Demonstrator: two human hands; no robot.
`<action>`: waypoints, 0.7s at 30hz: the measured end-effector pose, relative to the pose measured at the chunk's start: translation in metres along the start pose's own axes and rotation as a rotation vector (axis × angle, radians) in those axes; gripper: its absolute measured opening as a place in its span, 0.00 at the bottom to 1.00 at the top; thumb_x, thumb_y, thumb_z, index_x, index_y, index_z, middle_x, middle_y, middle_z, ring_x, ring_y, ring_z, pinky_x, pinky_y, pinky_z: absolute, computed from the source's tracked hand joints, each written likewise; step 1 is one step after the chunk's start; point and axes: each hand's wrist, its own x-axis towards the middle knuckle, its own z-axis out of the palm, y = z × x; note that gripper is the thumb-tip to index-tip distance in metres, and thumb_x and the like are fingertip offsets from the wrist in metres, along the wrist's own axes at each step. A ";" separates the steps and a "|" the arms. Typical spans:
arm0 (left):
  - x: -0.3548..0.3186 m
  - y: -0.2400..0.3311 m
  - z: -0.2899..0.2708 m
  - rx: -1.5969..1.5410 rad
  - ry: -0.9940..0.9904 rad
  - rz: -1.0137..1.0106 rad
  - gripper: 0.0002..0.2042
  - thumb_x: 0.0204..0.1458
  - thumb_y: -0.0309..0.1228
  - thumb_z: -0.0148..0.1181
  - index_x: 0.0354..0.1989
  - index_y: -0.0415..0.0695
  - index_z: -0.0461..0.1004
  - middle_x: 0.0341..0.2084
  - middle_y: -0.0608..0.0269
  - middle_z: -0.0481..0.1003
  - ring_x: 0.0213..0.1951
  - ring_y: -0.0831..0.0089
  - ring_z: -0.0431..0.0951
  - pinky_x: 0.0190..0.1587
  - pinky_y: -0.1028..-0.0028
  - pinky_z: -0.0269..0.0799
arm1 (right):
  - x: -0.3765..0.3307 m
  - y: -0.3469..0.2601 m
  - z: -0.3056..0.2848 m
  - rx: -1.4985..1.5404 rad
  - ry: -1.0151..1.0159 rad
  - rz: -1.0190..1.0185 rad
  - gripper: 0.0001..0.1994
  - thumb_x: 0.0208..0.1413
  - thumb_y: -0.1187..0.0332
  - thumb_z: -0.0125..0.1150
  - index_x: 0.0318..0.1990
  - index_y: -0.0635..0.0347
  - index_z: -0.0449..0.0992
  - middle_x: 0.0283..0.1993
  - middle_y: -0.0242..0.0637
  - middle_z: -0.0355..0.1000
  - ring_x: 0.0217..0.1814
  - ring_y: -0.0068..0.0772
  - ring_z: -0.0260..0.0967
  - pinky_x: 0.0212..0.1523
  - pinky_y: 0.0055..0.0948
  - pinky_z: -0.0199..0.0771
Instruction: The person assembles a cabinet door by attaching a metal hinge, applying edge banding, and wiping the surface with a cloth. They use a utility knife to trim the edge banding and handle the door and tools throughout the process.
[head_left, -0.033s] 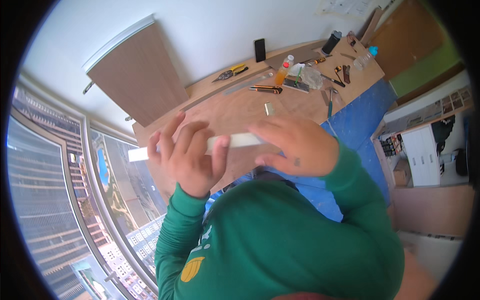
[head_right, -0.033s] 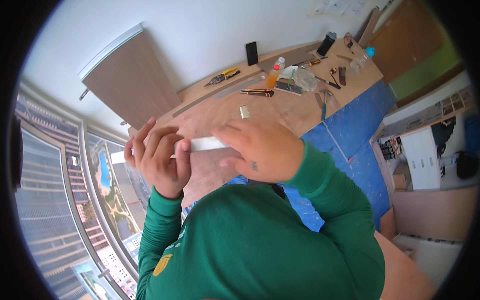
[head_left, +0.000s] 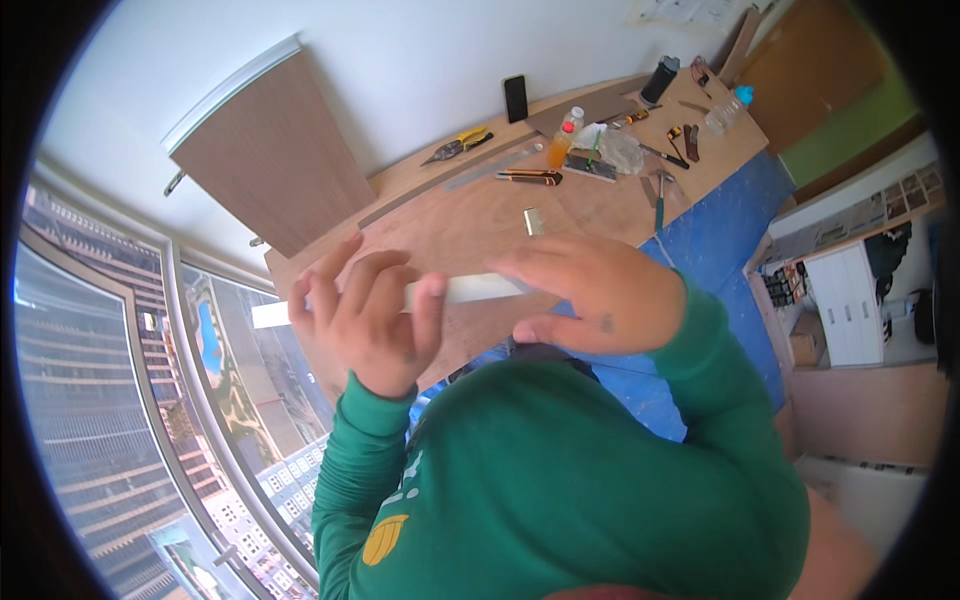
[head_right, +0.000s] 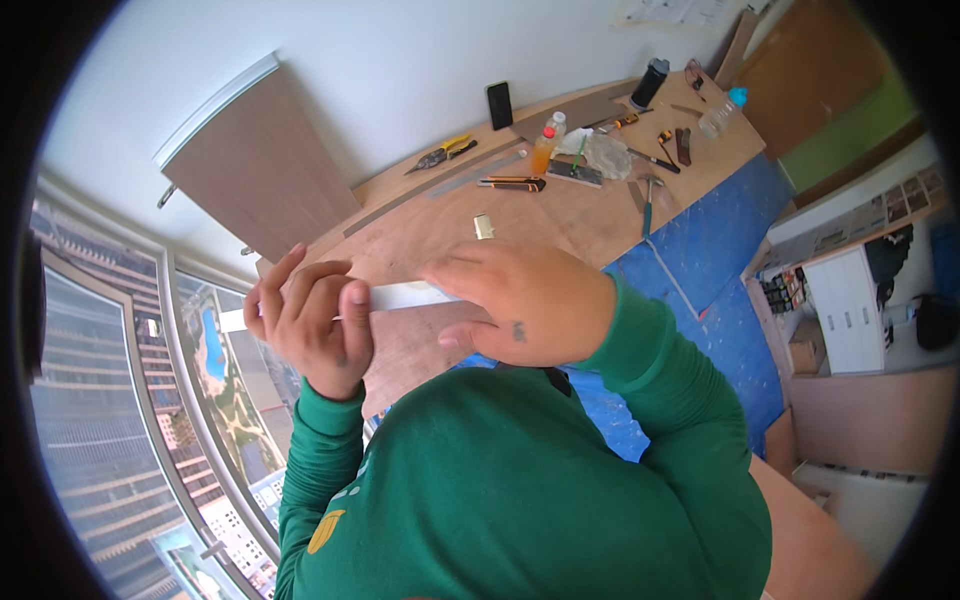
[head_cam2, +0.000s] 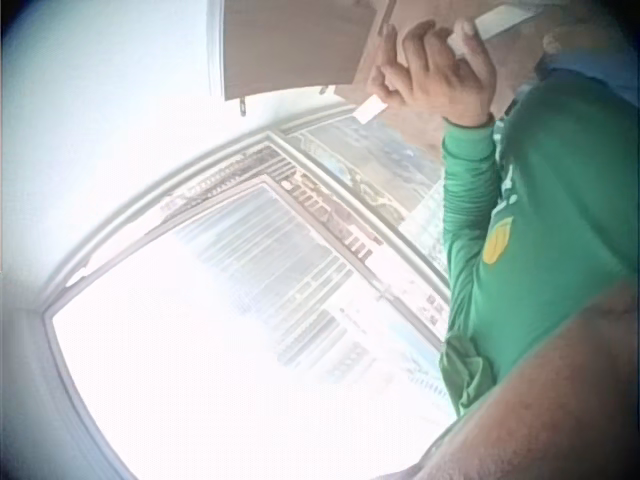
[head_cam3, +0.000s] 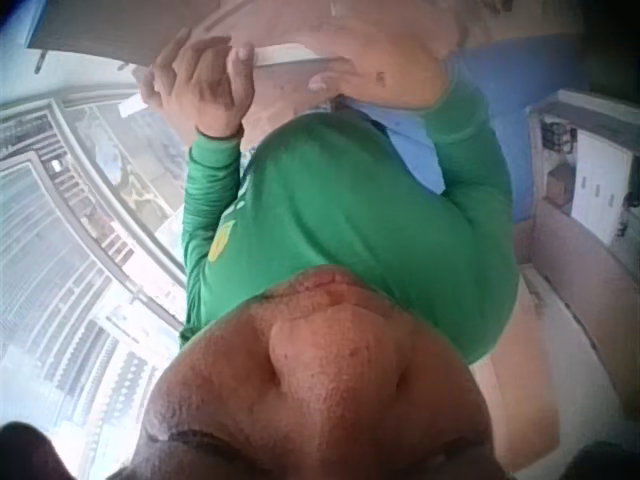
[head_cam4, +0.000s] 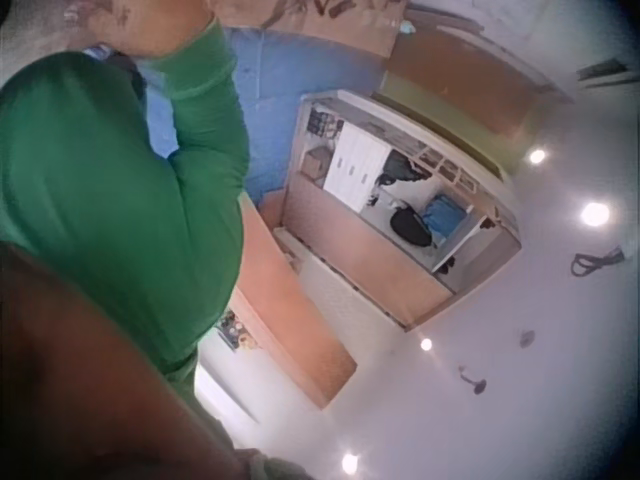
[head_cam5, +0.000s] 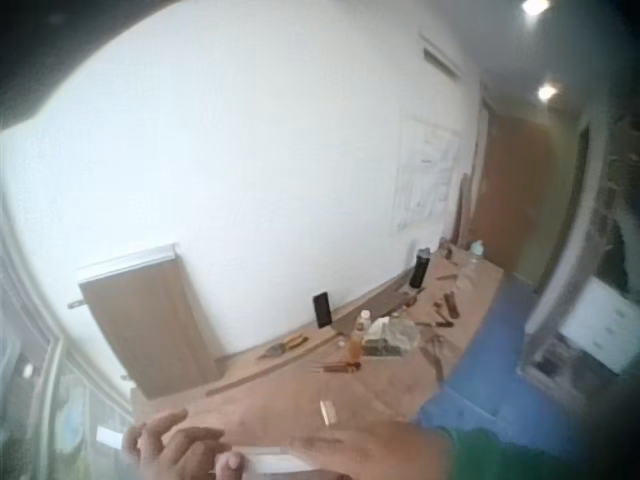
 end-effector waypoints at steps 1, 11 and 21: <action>0.002 -0.001 0.004 -0.009 -0.002 -0.004 0.19 0.63 0.43 0.57 0.20 0.50 0.79 0.30 0.73 0.82 0.55 0.62 0.77 0.62 0.63 0.50 | -0.007 0.005 -0.005 0.063 -0.028 0.016 0.26 0.57 0.58 0.69 0.60 0.60 0.72 0.46 0.45 0.75 0.50 0.50 0.74 0.48 0.43 0.74; 0.023 -0.040 0.029 0.006 -0.096 -0.024 0.13 0.58 0.33 0.57 0.22 0.46 0.79 0.49 0.61 0.83 0.71 0.53 0.62 0.73 0.52 0.41 | -0.024 0.148 0.029 0.969 -0.114 0.136 0.19 0.68 0.55 0.59 0.54 0.63 0.79 0.48 0.40 0.82 0.51 0.29 0.78 0.51 0.31 0.77; 0.010 0.020 0.029 -0.676 0.140 -1.089 0.29 0.62 0.33 0.54 0.70 0.35 0.58 0.57 0.48 0.69 0.58 0.62 0.72 0.61 0.65 0.67 | -0.108 0.418 0.111 0.932 0.145 0.728 0.12 0.68 0.60 0.57 0.44 0.59 0.78 0.35 0.31 0.78 0.36 0.21 0.74 0.39 0.24 0.77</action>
